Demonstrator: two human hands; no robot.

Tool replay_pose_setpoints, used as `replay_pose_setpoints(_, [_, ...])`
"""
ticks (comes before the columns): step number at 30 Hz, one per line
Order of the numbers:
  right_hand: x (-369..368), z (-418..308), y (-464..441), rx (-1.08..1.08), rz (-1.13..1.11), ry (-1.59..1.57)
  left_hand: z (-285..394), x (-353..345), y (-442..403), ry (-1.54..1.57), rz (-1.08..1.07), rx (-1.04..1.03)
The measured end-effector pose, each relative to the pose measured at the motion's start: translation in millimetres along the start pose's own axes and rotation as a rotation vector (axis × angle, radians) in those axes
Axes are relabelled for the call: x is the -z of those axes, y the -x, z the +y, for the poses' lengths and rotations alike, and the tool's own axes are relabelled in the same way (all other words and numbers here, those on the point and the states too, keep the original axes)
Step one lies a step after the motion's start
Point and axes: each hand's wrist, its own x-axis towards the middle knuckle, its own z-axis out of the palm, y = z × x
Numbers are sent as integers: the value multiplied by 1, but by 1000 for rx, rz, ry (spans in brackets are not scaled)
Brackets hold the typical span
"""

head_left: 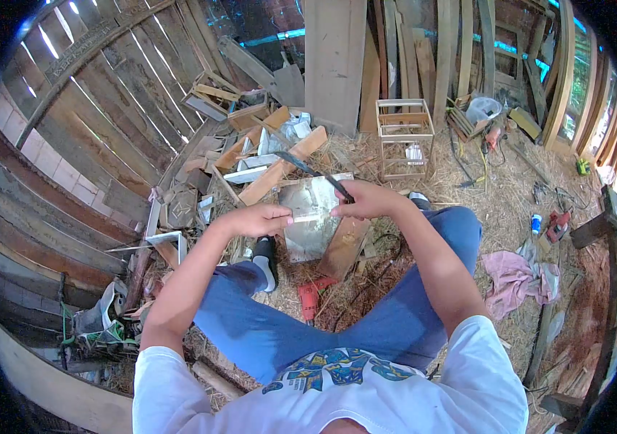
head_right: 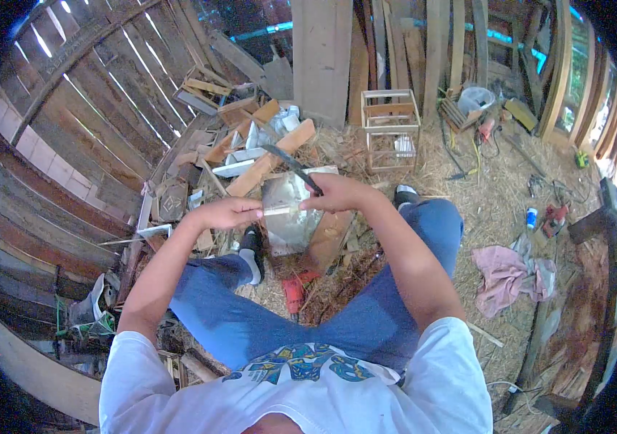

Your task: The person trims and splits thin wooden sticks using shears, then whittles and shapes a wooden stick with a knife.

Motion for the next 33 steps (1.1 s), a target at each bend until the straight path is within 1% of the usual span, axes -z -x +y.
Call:
replay_pose_setpoints(1, [-4,6,0,30,-6,246,-5,1,-5,-334,83,-188])
replay_pose_setpoints(2, [-10,12,-1,28,-7,242,-9,1,-9,-666,166,-377])
replay_pose_setpoints(3, [-16,13,-3,18,50,310,-13,-1,-11,-663,165,-374])
replay_pose_setpoints(4, [-20,13,-5,9,108,381,-15,-2,-15,-737,291,-378])
replay_pose_setpoints(5, [-19,14,-6,-75,159,392,-17,-2,-18,-813,418,-383])
replay_pose_setpoints(6, [-19,8,-6,-73,163,393,-13,-7,-17,-817,419,-384])
replay_pose_setpoints(8, [-18,-4,-3,-97,374,458,-3,-26,-15,-899,670,-228])
replay_pose_setpoints(9, [-21,-3,-5,-73,445,456,-3,-31,-18,-900,669,-229])
replay_pose_setpoints(10, [-22,-1,-5,-73,442,458,-4,-35,-21,-876,749,-204])
replay_pose_setpoints(11, [-26,0,-7,-121,496,489,-5,-42,-24,-848,829,-176])
replay_pose_setpoints(12, [-31,-3,-8,-170,550,519,-11,-48,-31,-845,830,-173])
replay_pose_setpoints(13, [-40,-2,-14,-168,550,519,-15,-54,-40,-670,938,-239])
replay_pose_setpoints(14, [-52,-4,-22,-173,722,282,-19,-61,-50,-493,1038,-306])
replay_pose_setpoints(15, [-60,-5,-28,-175,887,37,-4,-80,-59,-298,1140,-391])
replay_pose_setpoints(16, [-61,-15,-29,-171,893,38,3,-89,-69,-231,1183,-388])
replay_pose_setpoints(18, [-57,-31,-26,-88,997,1,12,-94,-74,-233,1279,-380])
replay_pose_setpoints(19, [-44,-25,-21,-105,888,-8,13,-91,-67,-231,1276,-384])
replay_pose_setpoints(20, [-31,-19,-13,-110,892,-6,11,-82,-54,-311,1190,-355])
replay_pose_setpoints(21, [-20,-12,-4,-139,792,91,9,-75,-46,-390,1104,-325])
replay_pose_setpoints(22, [-12,-10,3,-165,686,183,6,-72,-42,-390,1102,-322])
replay_pose_setpoints(23, [-8,-8,7,-154,639,157,3,-69,-38,-526,1076,-325])
replay_pose_setpoints(24, [-6,-10,8,-148,636,153,4,-67,-34,-663,1048,-327])
replay_pose_setpoints(26, [-5,-16,6,-166,573,319,5,-63,-27,-708,1048,-285])
replay_pose_setpoints(27, [-7,-12,5,-163,574,312,5,-59,-25,-727,1049,-309])
replay_pose_setpoints(29, [-11,-3,2,-145,522,118,6,-51,-21,-747,1046,-334])
replay_pose_setpoints(31, [-12,2,4,-123,526,136,10,-46,-17,-836,1017,-426])
replay_pose_setpoints(33, [-11,5,6,-101,528,157,14,-51,-16,-889,1018,-405])
